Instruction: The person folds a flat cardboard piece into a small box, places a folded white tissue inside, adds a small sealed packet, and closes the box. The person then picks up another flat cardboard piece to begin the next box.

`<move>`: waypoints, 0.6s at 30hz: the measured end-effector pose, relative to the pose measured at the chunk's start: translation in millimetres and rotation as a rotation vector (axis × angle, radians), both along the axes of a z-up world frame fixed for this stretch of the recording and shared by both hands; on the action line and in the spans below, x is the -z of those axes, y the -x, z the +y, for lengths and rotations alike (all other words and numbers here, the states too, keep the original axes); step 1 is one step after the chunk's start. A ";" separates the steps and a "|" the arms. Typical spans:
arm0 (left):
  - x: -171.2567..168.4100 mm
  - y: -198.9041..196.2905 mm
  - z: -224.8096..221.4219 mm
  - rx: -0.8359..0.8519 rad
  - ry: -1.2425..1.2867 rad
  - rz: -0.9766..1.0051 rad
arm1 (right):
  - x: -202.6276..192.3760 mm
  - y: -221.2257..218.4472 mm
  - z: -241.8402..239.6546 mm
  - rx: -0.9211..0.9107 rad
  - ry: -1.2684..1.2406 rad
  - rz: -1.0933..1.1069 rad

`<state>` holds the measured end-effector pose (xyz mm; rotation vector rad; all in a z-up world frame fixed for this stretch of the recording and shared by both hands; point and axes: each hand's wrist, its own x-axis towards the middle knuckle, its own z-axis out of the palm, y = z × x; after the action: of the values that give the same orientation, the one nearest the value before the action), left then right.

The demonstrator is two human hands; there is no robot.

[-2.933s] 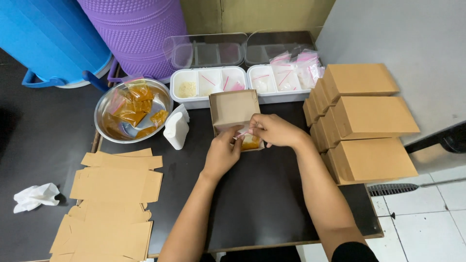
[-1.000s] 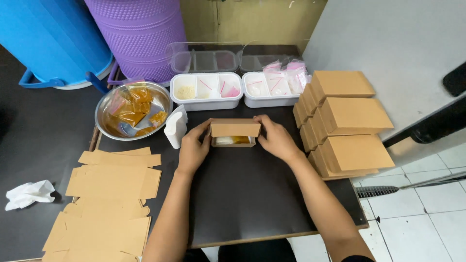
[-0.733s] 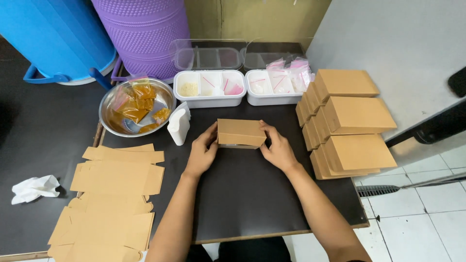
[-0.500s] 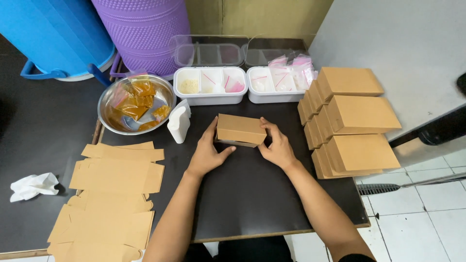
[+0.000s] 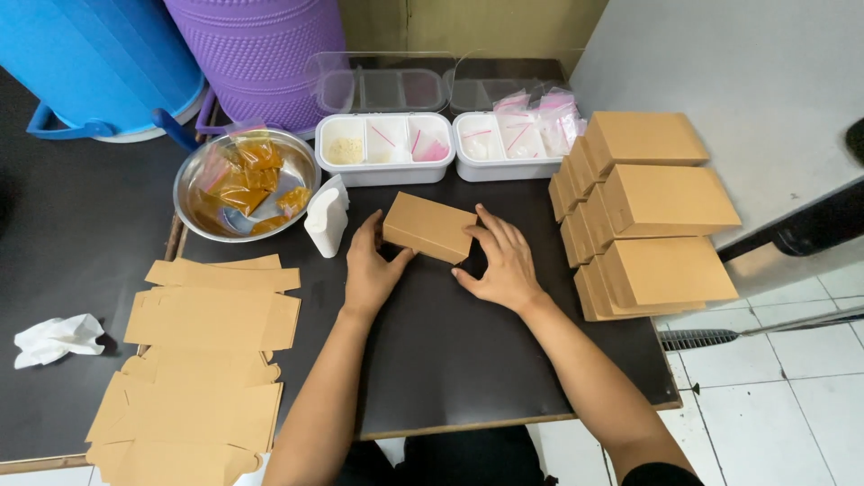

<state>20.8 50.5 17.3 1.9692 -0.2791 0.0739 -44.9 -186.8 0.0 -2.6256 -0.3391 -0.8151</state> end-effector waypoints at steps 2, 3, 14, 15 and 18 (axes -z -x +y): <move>9.4 -4.5 -0.2 0.004 0.042 -0.003 | 4.7 -3.9 1.6 -0.033 0.018 -0.088; 14.3 -6.4 0.0 0.009 0.082 -0.005 | 7.3 -5.5 2.7 -0.064 0.033 -0.175; 11.7 7.6 -16.9 0.090 0.217 0.072 | 11.1 -6.2 13.4 -0.020 0.116 -0.403; 11.7 6.9 -16.9 0.087 0.215 0.074 | 10.0 -6.7 13.5 -0.034 0.097 -0.428; 6.4 8.9 -16.0 0.109 0.199 0.047 | 14.2 -8.1 12.8 -0.033 0.081 -0.435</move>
<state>11.9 34.5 10.9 1.7533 -0.3347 -0.0147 -36.8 -174.1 -14.2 -2.4876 -0.5370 -1.3871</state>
